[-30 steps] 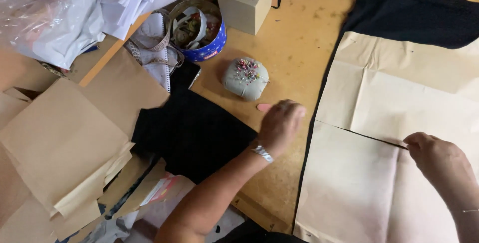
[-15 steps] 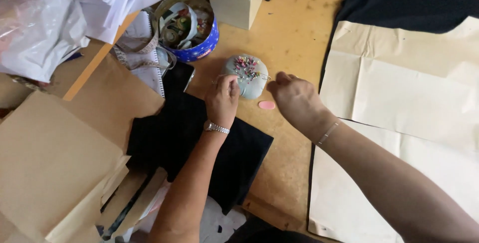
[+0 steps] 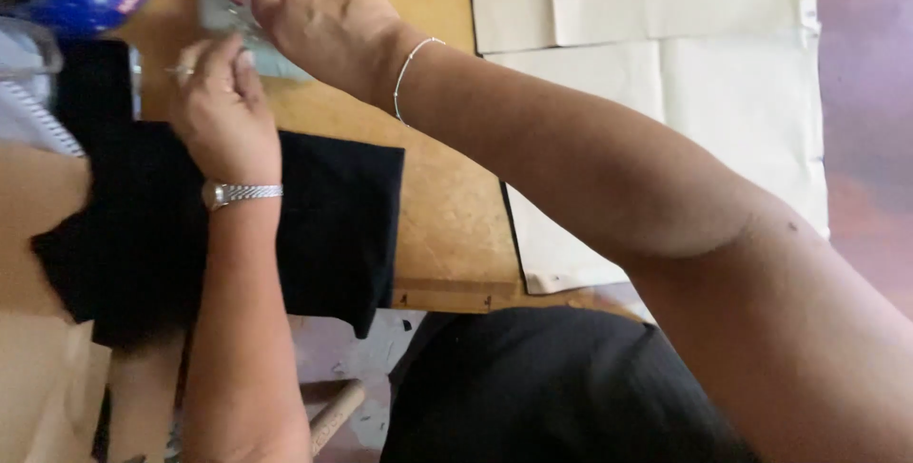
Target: Using an electric rotary cutter to cut out garment pieces from black fabric following a paper pattern pinned to the material.
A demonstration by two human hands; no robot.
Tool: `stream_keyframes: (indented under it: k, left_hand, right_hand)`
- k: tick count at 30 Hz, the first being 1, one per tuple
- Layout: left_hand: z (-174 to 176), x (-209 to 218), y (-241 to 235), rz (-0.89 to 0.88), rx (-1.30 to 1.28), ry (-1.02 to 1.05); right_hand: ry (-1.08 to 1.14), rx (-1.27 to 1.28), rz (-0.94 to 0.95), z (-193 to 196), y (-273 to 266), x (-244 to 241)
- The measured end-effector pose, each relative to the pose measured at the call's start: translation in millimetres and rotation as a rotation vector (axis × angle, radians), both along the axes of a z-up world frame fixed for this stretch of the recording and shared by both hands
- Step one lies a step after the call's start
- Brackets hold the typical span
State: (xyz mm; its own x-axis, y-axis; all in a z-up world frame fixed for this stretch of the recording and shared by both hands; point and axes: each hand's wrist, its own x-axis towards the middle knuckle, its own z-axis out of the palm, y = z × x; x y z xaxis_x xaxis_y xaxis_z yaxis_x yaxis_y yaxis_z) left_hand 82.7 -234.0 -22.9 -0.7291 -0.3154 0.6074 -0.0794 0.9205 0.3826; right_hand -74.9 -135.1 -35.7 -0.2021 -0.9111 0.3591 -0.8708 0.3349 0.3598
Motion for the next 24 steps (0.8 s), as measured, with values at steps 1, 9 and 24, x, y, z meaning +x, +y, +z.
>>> stream_keyframes:
  k: [1, 9, 24]
  left_hand:
    - [4, 5, 4, 0.031, -0.071, -0.037]
    - [56, 62, 227, -0.801, -0.004, -0.050]
    - [25, 72, 300, -0.862, -0.255, -0.172]
  right_hand:
    - [-0.065, -0.005, -0.078, 6, 8, 0]
    - [-0.904, -0.063, -0.405, 110, 348, 38]
    - [-0.890, -0.107, -1.307, 100, 624, 112]
